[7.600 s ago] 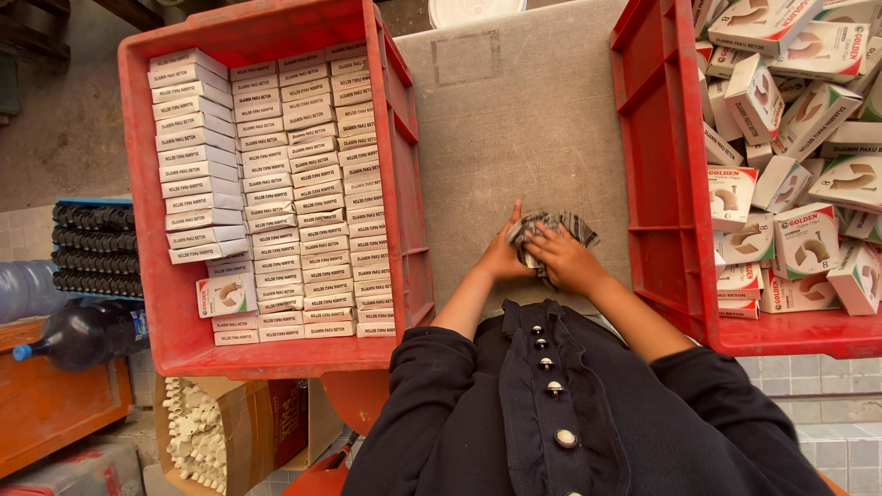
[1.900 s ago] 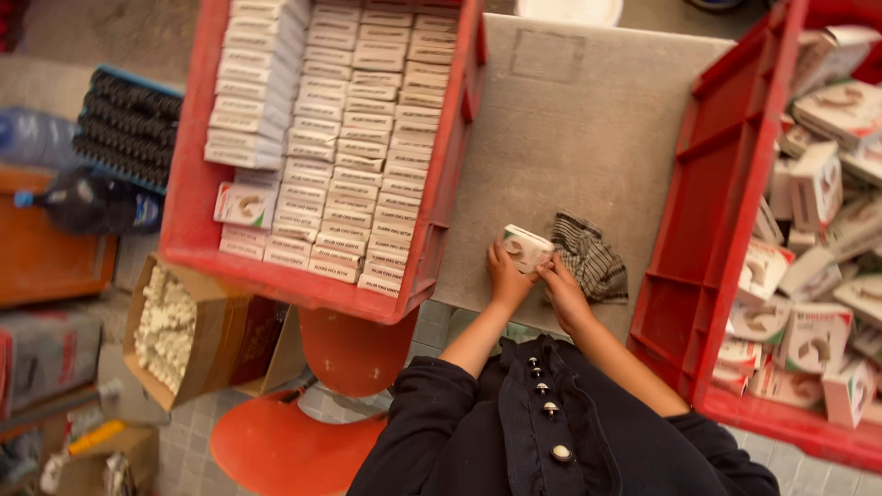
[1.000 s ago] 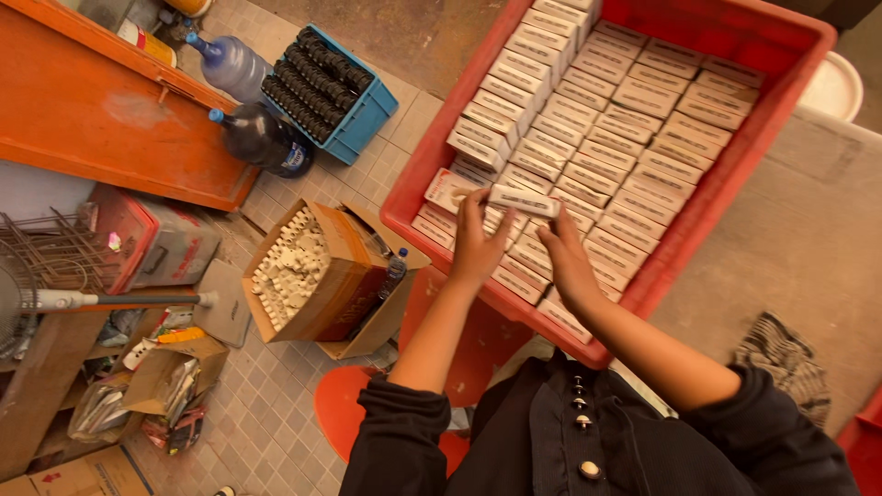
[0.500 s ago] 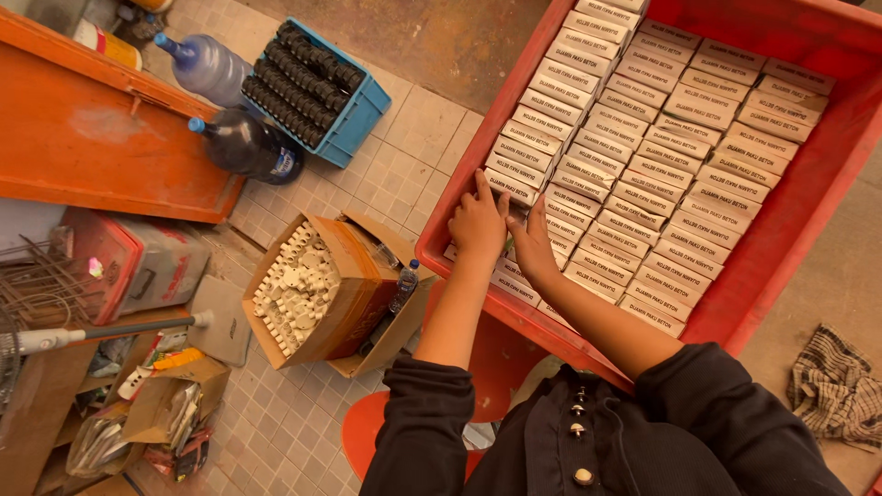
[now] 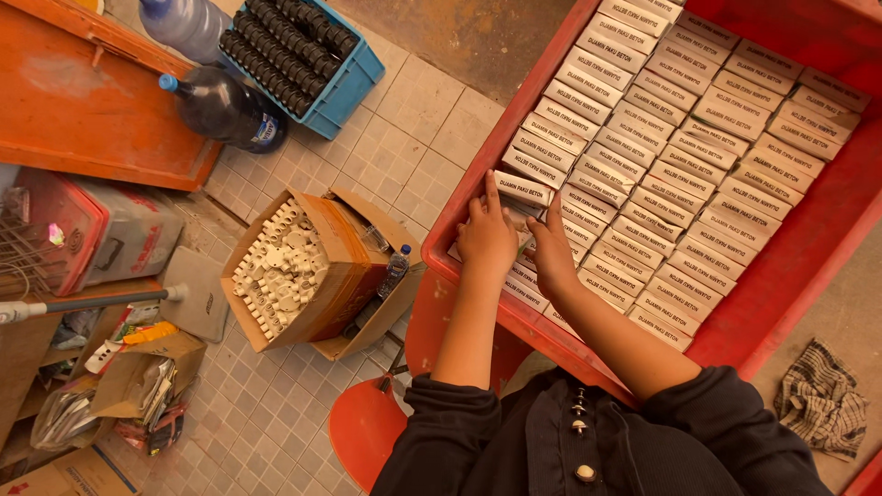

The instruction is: The person repeatedly picks small white boxes from a red crate, wipes each one with a cloth, and places it into a second red crate. The process is continuous and repetitive throughout the clip.

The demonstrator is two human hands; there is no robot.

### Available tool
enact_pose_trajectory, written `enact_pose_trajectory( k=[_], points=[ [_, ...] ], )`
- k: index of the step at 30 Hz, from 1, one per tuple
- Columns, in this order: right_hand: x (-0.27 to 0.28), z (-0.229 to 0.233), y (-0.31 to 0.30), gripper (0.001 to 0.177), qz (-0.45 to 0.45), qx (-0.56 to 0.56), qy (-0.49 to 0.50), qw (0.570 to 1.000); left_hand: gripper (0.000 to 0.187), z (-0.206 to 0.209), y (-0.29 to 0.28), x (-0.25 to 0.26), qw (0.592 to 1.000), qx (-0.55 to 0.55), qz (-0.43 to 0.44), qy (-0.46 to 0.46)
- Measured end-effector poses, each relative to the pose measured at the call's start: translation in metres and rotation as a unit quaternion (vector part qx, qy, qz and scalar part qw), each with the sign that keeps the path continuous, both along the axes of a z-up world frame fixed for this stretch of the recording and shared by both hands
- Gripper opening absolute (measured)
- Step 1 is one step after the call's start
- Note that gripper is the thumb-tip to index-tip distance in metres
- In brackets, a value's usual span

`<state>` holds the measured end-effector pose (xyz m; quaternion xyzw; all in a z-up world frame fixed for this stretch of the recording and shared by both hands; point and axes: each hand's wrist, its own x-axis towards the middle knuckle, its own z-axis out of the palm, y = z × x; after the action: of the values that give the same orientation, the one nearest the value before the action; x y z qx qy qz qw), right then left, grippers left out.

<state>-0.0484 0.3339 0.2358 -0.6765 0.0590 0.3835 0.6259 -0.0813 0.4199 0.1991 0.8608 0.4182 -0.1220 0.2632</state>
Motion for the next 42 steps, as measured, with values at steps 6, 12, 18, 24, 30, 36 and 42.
enact_pose_trajectory(
  k=[6, 12, 18, 24, 30, 36, 42],
  points=[
    [0.007, -0.054, -0.009, 0.076, -0.049, 0.039, 0.028, 0.998, 0.065, -0.011, -0.006, -0.016, 0.98, 0.096, 0.023, -0.17],
    [0.021, -0.058, -0.016, 0.086, -0.108, 0.12, 0.099, 0.982, 0.085, 0.008, -0.005, -0.021, 0.967, 0.021, 0.082, -0.24],
    [0.028, -0.115, -0.029, 0.045, -0.169, 0.138, 0.182, 0.959, 0.106, 0.031, 0.002, -0.026, 0.959, -0.024, 0.029, -0.281],
    [0.021, -0.069, -0.022, 0.024, -0.098, 0.019, 0.044, 0.994, 0.077, 0.019, -0.001, -0.005, 0.945, 0.004, -0.037, -0.326],
    [0.002, -0.066, -0.017, 0.054, -0.115, 0.083, -0.048, 0.989, 0.087, -0.011, -0.006, -0.006, 0.968, 0.107, -0.003, -0.227],
    [0.003, -0.097, -0.024, 0.065, -0.066, 0.114, -0.13, 0.983, 0.097, 0.003, 0.003, -0.008, 0.961, -0.136, 0.053, -0.234],
    [-0.001, -0.096, -0.021, 0.069, -0.041, 0.114, -0.163, 0.979, 0.098, -0.012, 0.002, -0.007, 0.971, -0.109, 0.034, -0.211]
  ],
)
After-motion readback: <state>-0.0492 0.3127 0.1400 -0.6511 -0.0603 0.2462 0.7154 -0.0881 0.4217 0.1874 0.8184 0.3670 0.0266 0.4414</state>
